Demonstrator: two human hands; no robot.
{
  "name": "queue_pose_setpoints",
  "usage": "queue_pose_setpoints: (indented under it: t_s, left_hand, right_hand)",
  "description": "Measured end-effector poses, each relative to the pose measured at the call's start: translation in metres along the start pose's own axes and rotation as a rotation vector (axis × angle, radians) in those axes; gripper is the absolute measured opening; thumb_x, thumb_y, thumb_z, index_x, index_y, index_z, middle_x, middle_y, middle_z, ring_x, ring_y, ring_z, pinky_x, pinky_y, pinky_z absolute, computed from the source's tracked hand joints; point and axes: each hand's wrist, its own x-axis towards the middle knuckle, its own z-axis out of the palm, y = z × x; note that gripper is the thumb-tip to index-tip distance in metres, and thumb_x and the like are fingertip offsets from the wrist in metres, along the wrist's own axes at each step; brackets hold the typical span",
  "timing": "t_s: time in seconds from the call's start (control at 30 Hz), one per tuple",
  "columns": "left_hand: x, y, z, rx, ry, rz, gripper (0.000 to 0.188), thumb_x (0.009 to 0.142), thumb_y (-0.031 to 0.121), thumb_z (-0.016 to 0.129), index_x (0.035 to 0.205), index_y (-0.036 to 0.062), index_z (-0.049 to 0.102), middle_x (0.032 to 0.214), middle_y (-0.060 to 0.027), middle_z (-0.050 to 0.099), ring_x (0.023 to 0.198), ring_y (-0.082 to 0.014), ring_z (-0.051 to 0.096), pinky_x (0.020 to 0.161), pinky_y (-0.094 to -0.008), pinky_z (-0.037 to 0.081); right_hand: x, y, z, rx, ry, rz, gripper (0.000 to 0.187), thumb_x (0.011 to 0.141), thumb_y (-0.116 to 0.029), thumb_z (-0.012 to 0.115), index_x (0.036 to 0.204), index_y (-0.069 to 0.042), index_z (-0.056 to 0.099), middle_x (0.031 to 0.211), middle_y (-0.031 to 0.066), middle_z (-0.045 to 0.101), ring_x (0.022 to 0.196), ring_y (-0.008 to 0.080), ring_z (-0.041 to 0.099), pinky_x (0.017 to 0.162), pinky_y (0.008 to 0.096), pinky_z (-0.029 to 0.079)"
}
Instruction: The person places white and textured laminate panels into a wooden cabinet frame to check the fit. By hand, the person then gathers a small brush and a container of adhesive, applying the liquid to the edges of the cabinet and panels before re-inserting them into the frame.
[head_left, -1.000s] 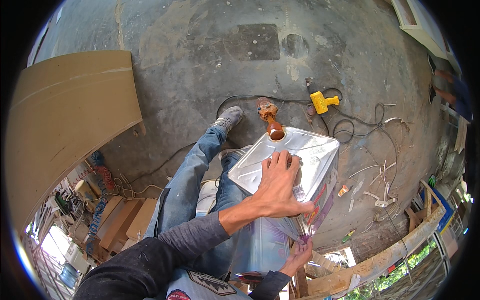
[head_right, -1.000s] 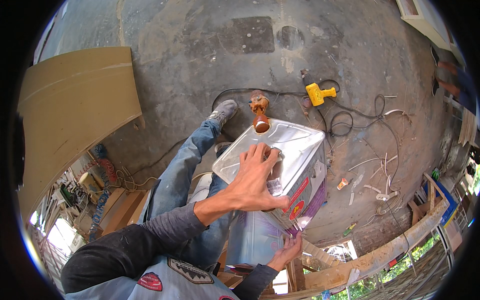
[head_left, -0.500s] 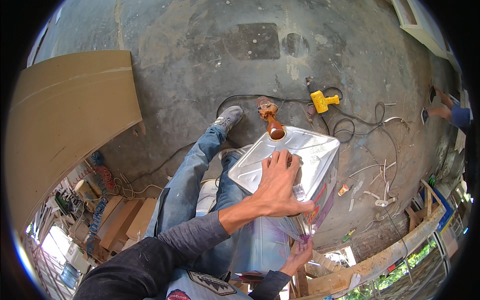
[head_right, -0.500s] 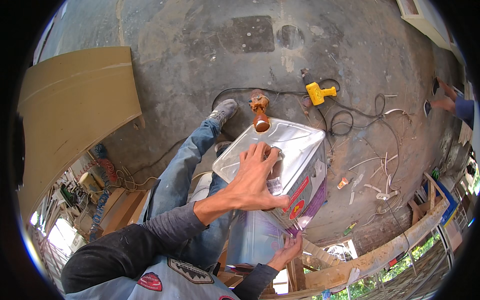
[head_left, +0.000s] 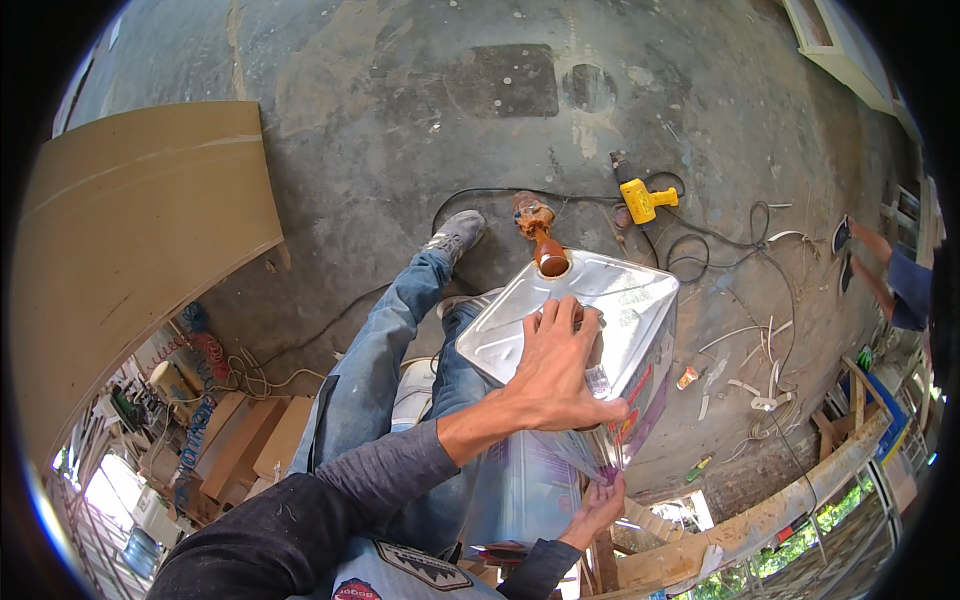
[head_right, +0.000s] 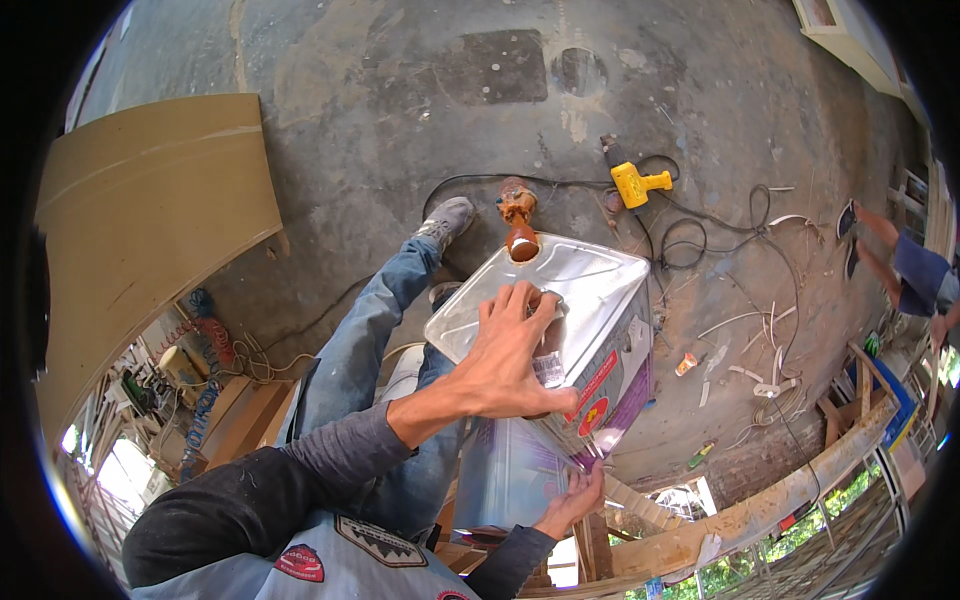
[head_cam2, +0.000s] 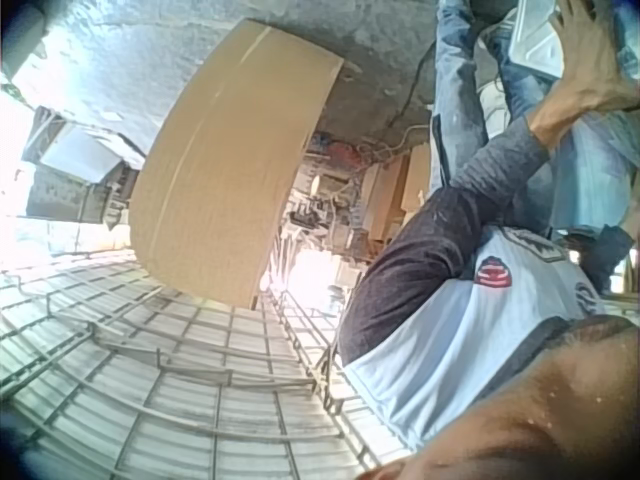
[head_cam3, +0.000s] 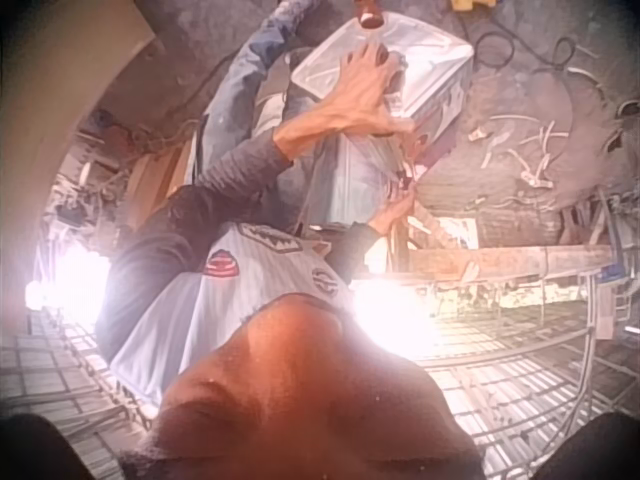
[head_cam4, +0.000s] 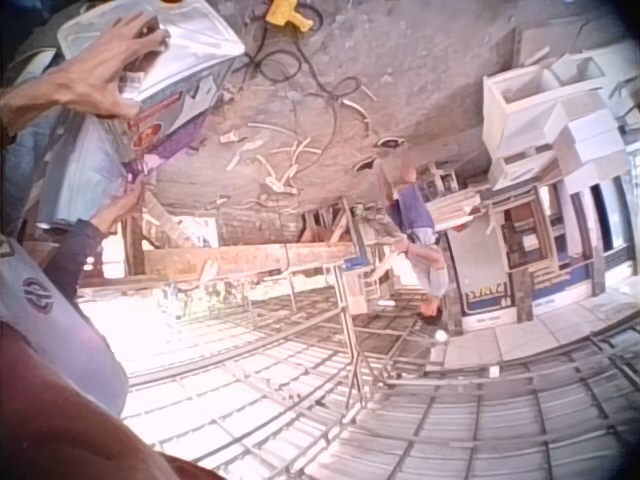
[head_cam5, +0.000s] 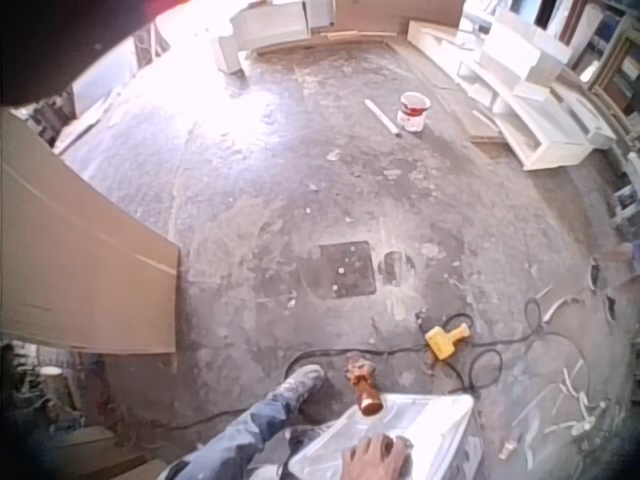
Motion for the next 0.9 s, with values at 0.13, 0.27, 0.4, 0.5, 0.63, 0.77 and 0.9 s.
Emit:
queue_pose_setpoints:
  t_s: [0.13, 0.27, 0.4, 0.5, 0.63, 0.77, 0.9]
  left_hand:
    - [0.001, -0.001, 0.000, 0.006, -0.001, 0.000, 0.096, 0.052, 0.051, 0.075, 0.123, -0.0090, 0.049, 0.110, -0.0226, 0.046, 0.107, -0.0348, 0.042, 0.092, -0.0462, 0.030]
    - [0.002, -0.003, 0.003, 0.011, 0.004, 0.005, 0.094, 0.052, 0.050, 0.075, 0.121, -0.0079, 0.050, 0.110, -0.0227, 0.046, 0.107, -0.0349, 0.041, 0.092, -0.0462, 0.030]
    - [0.004, -0.006, 0.006, 0.023, 0.008, 0.010, 0.093, 0.051, 0.049, 0.076, 0.119, -0.0086, 0.050, 0.110, -0.0233, 0.046, 0.107, -0.0353, 0.042, 0.093, -0.0466, 0.031]
    - [0.005, -0.009, 0.011, 0.030, 0.016, 0.018, 0.093, 0.050, 0.049, 0.077, 0.116, -0.0102, 0.050, 0.109, -0.0244, 0.047, 0.107, -0.0358, 0.042, 0.095, -0.0471, 0.032]
    - [0.008, -0.013, 0.018, 0.055, 0.015, 0.025, 0.094, 0.050, 0.049, 0.078, 0.117, -0.0104, 0.050, 0.110, -0.0242, 0.047, 0.108, -0.0357, 0.042, 0.095, -0.0472, 0.032]
    - [0.011, -0.018, 0.024, 0.076, 0.001, 0.011, 0.095, 0.050, 0.048, 0.079, 0.119, -0.0107, 0.050, 0.111, -0.0242, 0.047, 0.110, -0.0359, 0.042, 0.098, -0.0484, 0.031]
    - [0.014, -0.024, 0.029, 0.087, -0.013, 0.014, 0.096, 0.050, 0.047, 0.081, 0.121, -0.0107, 0.049, 0.114, -0.0245, 0.047, 0.112, -0.0362, 0.042, 0.100, -0.0496, 0.031]
  right_hand:
    - [0.004, 0.005, 0.000, 0.008, 0.018, 0.005, 0.048, 0.085, -0.026, 0.068, 0.120, 0.005, 0.061, 0.110, 0.0159, 0.059, 0.106, 0.0290, 0.056, 0.095, 0.0449, 0.044]
    - [0.016, 0.017, -0.004, 0.016, 0.030, 0.016, 0.046, 0.085, -0.027, 0.069, 0.118, 0.004, 0.061, 0.108, 0.0141, 0.059, 0.104, 0.0281, 0.056, 0.095, 0.0449, 0.044]
    - [0.021, 0.024, -0.001, 0.012, 0.014, 0.039, 0.042, 0.086, -0.028, 0.068, 0.114, 0.003, 0.062, 0.105, 0.0120, 0.061, 0.102, 0.0263, 0.057, 0.094, 0.0424, 0.045]
    - [0.023, 0.029, 0.009, 0.055, -0.023, 0.042, 0.039, 0.087, -0.028, 0.067, 0.112, 0.001, 0.061, 0.103, 0.0108, 0.062, 0.100, 0.0254, 0.058, 0.092, 0.0400, 0.046]
    - [0.036, 0.046, 0.014, 0.058, -0.038, 0.047, 0.038, 0.088, -0.028, 0.066, 0.112, 0.001, 0.061, 0.103, 0.0101, 0.063, 0.099, 0.0248, 0.060, 0.090, 0.0383, 0.047]
    - [0.044, 0.053, 0.029, 0.080, -0.068, 0.100, 0.034, 0.090, -0.029, 0.064, 0.109, -0.002, 0.061, 0.097, 0.0063, 0.059, 0.090, 0.0201, 0.056, 0.087, 0.0376, 0.047]
    - [0.054, 0.065, 0.034, 0.066, -0.084, 0.119, 0.032, 0.092, -0.032, 0.059, 0.108, -0.005, 0.061, 0.095, 0.0041, 0.057, 0.088, 0.0178, 0.055, 0.085, 0.0375, 0.046]
